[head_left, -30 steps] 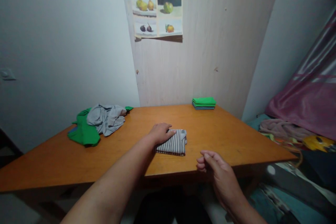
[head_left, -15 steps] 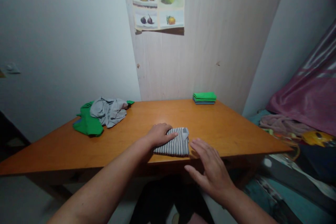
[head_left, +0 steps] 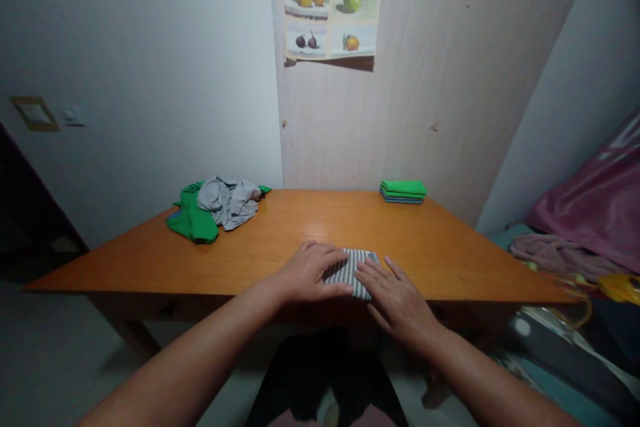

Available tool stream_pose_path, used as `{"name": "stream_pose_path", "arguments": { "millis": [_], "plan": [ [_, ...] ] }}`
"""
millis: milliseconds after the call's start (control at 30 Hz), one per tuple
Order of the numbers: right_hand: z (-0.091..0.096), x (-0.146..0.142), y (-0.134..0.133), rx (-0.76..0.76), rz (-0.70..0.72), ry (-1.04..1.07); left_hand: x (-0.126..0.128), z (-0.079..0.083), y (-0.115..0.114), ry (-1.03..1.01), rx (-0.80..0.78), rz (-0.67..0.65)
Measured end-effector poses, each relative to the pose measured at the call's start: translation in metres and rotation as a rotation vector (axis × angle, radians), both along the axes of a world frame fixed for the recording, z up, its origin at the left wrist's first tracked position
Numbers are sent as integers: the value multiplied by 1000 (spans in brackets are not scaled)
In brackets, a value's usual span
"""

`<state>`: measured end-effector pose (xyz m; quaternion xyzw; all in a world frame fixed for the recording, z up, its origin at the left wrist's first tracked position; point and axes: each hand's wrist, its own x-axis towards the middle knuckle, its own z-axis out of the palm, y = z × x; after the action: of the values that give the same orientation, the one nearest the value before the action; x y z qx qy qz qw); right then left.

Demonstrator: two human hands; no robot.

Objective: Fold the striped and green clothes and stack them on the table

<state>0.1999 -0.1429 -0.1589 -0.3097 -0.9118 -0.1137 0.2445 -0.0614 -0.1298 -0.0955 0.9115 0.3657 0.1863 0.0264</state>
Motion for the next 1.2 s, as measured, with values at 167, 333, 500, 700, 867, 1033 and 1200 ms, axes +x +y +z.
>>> {"name": "stream_pose_path", "arguments": {
  "millis": [167,333,500,700,867,1033,1200],
  "plan": [
    [27,3,7,-110,8,130,-5,-5,-18,-9,49,37],
    [63,5,9,-419,27,298,-9,5,-16,-168,-27,142],
    [79,7,14,-677,49,549,-7,25,-14,-399,-178,99],
    [77,8,17,-470,94,535,-6,26,-12,-408,-189,115],
    [84,-1,11,-446,123,280,-5,28,-17,-316,-154,117],
    [91,-4,14,-429,119,208,-7,30,-19,-291,-159,123],
    [91,-2,13,-444,116,288,-11,28,-17,-287,-171,129]
  ]
}}
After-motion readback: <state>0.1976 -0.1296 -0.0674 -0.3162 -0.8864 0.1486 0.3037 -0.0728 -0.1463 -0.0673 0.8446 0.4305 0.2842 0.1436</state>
